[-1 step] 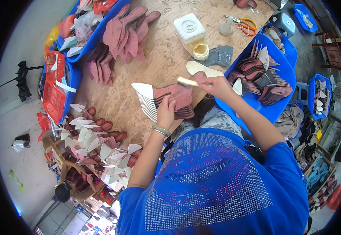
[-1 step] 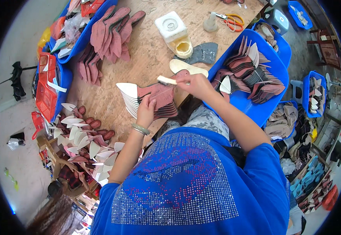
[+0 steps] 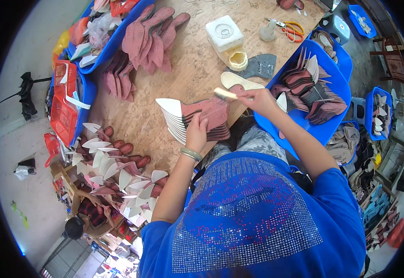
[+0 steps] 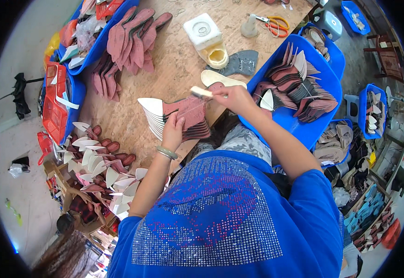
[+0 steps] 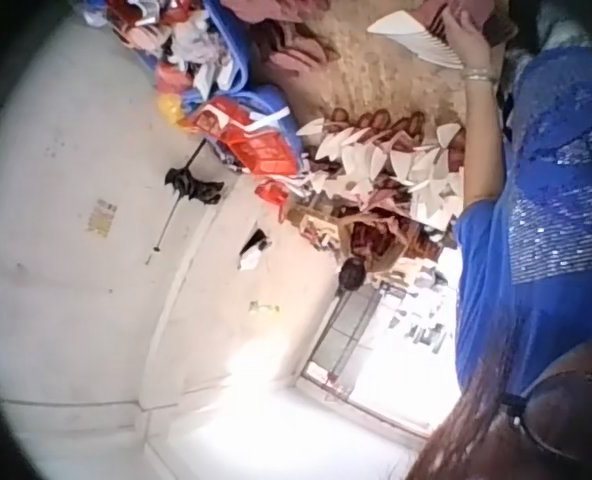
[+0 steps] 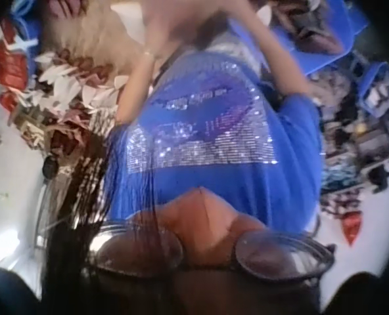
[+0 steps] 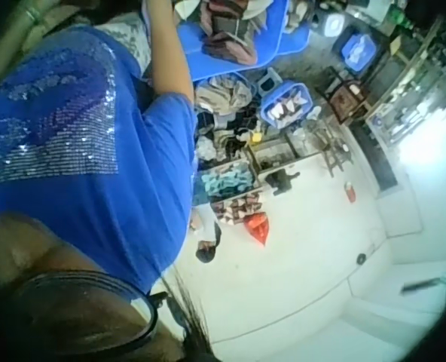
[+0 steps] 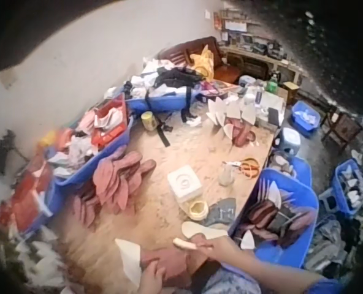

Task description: The person repeatedly applies a yellowish substance from a small container onto the sole of a pink slipper using a wooden stick. They hold the slipper in their left hand and use the stick in their right hand to spread the substance across the sole surface.

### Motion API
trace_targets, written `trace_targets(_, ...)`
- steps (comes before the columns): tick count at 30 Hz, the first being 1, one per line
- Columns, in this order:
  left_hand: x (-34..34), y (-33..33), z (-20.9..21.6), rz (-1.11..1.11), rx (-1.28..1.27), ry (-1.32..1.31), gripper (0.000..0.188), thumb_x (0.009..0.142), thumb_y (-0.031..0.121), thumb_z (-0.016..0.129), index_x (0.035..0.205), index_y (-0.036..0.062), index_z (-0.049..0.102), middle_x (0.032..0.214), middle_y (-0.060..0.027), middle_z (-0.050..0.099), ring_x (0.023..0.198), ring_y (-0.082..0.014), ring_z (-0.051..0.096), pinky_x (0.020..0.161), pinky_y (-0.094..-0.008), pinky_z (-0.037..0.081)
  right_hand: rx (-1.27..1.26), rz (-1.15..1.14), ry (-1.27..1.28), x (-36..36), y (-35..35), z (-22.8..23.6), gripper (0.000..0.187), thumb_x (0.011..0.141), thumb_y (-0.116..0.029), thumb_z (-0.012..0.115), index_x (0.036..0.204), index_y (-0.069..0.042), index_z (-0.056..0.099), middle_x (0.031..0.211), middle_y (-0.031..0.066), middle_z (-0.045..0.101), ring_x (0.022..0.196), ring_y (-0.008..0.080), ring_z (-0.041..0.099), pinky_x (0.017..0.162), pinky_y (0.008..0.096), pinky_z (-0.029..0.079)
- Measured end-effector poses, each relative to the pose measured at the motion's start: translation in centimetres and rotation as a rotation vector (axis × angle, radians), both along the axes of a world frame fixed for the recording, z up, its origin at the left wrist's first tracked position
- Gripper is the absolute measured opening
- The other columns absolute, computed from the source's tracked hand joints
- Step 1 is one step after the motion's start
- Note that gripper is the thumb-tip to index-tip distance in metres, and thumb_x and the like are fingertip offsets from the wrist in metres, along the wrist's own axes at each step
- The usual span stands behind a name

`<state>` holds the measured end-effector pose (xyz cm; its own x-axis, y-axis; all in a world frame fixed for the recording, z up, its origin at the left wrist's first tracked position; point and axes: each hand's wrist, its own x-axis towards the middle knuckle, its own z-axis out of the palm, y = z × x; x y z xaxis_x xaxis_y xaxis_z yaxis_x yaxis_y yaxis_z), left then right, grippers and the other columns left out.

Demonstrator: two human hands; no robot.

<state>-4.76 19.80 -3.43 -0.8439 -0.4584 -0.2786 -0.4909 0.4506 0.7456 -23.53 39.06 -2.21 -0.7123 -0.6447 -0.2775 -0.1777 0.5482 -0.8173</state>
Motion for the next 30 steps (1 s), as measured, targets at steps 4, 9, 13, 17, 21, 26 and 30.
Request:
trace_targets(4,-0.2,0.3,-0.7,0.184,0.335,-0.008,0.025,0.095,0.013,0.048,0.116,0.0000,0.053,0.093,-0.0056,0.064,0.070,-0.0117,0.057,0.060,-0.0237,0.046,0.151,-0.062,0.013,-1.9,1.7,-4.0,0.025,0.081,-0.030,0.061,0.092,-0.011,0.073,0.076,0.0184,0.066,0.066,0.0309,0.066,0.063,0.0390,0.052)
trace_targets(9,-1.4,1.6,1.3,0.509,0.794,-0.083,0.022,0.097,0.014,0.046,0.115,0.0037,0.052,0.089,-0.0004,0.061,0.062,-0.0041,0.049,0.050,-0.0162,0.039,0.147,-0.240,0.042,-1.3,4.5,-6.3,0.025,0.083,-0.028,0.061,0.097,-0.009,0.071,0.077,0.0184,0.066,0.064,0.0295,0.066,0.061,0.0379,0.051)
trace_targets(13,-1.8,2.2,2.5,0.395,0.754,-0.112,0.046,0.091,0.019,0.056,0.129,0.0003,0.037,0.099,-0.0058,0.060,0.072,-0.0103,0.055,0.060,-0.0226,0.046,0.043,-0.348,-0.084,1.9,5.3,-6.6,0.025,0.085,-0.026,0.062,0.099,-0.006,0.069,0.075,0.0153,0.067,0.061,0.0204,0.065,0.059,0.0324,0.049)
trace_targets(17,-1.1,2.8,0.9,0.023,0.376,0.064,0.080,0.082,0.023,0.067,0.140,-0.0043,0.020,0.113,-0.0137,0.059,0.093,-0.0245,0.061,0.080,-0.0333,0.050,-0.127,-0.314,-0.144,4.4,4.8,-7.0,0.025,0.085,-0.021,0.064,0.104,-0.005,0.068,0.078,0.0095,0.068,0.067,0.0117,0.061,0.062,0.0272,0.048)
trace_targets(21,-0.4,2.7,0.1,-0.013,0.205,-0.117,0.072,0.084,0.024,0.059,0.137,-0.0084,0.022,0.112,-0.0243,0.059,0.101,-0.0362,0.060,0.090,-0.0378,0.046,-0.249,-0.261,-0.353,5.6,2.8,-1.0,0.024,0.086,-0.018,0.064,0.105,-0.003,0.068,0.084,0.0013,0.067,0.076,0.0060,0.056,0.068,0.0235,0.046)
trace_targets(26,-1.0,1.4,1.0,-0.216,0.047,-0.402,0.038,0.093,0.028,0.044,0.106,-0.0049,0.056,0.086,-0.0185,0.064,0.075,-0.0274,0.063,0.070,-0.0386,0.050,-0.347,-0.216,-0.340,3.5,2.3,0.2,0.021,0.087,-0.017,0.064,0.101,-0.002,0.070,0.083,-0.0008,0.067,0.074,0.0063,0.056,0.068,0.0227,0.046)
trace_targets(30,-1.2,1.4,0.9,0.193,0.588,-0.378,0.026,0.092,0.021,0.041,0.085,-0.0002,0.055,0.063,-0.0066,0.055,0.042,-0.0106,0.041,0.037,-0.0274,0.032,0.022,-0.246,0.204,-3.2,1.8,-1.2,0.022,0.084,-0.028,0.063,0.095,-0.011,0.071,0.081,0.0145,0.068,0.071,0.0287,0.067,0.061,0.0355,0.052)
